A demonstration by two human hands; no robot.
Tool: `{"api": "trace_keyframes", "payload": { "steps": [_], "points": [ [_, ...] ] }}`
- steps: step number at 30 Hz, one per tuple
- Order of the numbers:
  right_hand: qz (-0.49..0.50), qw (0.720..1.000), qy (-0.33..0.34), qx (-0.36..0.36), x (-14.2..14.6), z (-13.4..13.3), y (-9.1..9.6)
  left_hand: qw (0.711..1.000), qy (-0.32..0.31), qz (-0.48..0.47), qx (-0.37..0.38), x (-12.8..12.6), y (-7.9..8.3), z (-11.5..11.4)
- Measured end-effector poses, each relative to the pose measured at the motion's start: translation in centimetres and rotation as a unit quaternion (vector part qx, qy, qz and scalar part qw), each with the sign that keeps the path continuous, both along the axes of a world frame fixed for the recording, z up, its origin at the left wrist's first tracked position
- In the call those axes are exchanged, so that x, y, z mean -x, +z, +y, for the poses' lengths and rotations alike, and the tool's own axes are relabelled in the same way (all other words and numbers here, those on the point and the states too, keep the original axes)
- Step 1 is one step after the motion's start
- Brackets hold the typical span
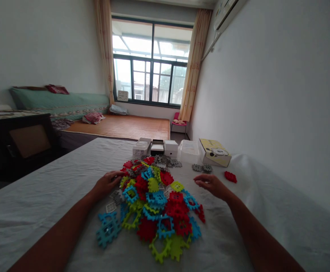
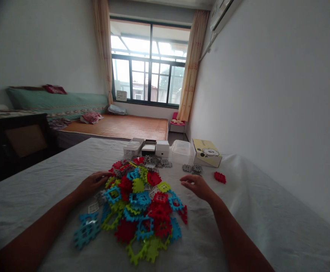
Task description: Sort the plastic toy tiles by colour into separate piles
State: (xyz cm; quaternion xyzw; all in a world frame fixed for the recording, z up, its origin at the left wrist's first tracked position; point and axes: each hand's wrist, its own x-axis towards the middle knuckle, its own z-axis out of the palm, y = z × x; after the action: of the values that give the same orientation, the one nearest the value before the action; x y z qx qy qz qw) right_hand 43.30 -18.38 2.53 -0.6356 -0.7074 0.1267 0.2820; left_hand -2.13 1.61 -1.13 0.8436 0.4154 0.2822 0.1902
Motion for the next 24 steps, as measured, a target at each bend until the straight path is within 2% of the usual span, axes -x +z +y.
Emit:
{"api": "trace_keyframes", "payload": {
  "steps": [2,4,7,12,15,18,21,22,24],
  "points": [
    [0.027,0.993,0.116,0.019,4.5,-0.2,1.1,1.000,0.000,0.001,-0.005,0.0,-0.1,0.0],
    [0.000,0.986,0.165,0.012,7.7,-0.8,1.7,1.000,0.004,-0.002,-0.005,0.0,-0.1,-0.1],
    [-0.063,0.982,0.180,-0.010,9.6,-1.4,1.9,1.000,0.006,-0.007,-0.002,0.0,0.1,-0.3],
    [-0.069,0.986,0.138,-0.056,8.8,-0.9,1.4,1.000,0.002,0.000,0.006,-0.1,0.4,-0.4],
    [-0.068,0.992,0.047,-0.093,6.2,0.0,1.3,1.000,-0.005,0.000,0.004,-0.1,0.4,-0.2],
    [-0.079,0.982,-0.099,-0.140,0.6,0.2,0.9,1.000,0.002,0.001,-0.002,0.0,0.3,-0.1],
    [-0.112,0.940,-0.270,-0.178,-7.0,-1.4,-0.5,1.000,0.000,-0.003,-0.008,0.0,0.4,-0.1],
    [-0.147,0.906,-0.353,-0.179,-9.5,-2.2,-1.2,1.000,-0.003,-0.006,-0.009,0.0,0.5,-0.1],
    [-0.171,0.868,-0.437,-0.164,-13.5,-3.8,-2.9,1.000,-0.007,-0.008,-0.010,0.0,0.5,-0.2]
  ]
}}
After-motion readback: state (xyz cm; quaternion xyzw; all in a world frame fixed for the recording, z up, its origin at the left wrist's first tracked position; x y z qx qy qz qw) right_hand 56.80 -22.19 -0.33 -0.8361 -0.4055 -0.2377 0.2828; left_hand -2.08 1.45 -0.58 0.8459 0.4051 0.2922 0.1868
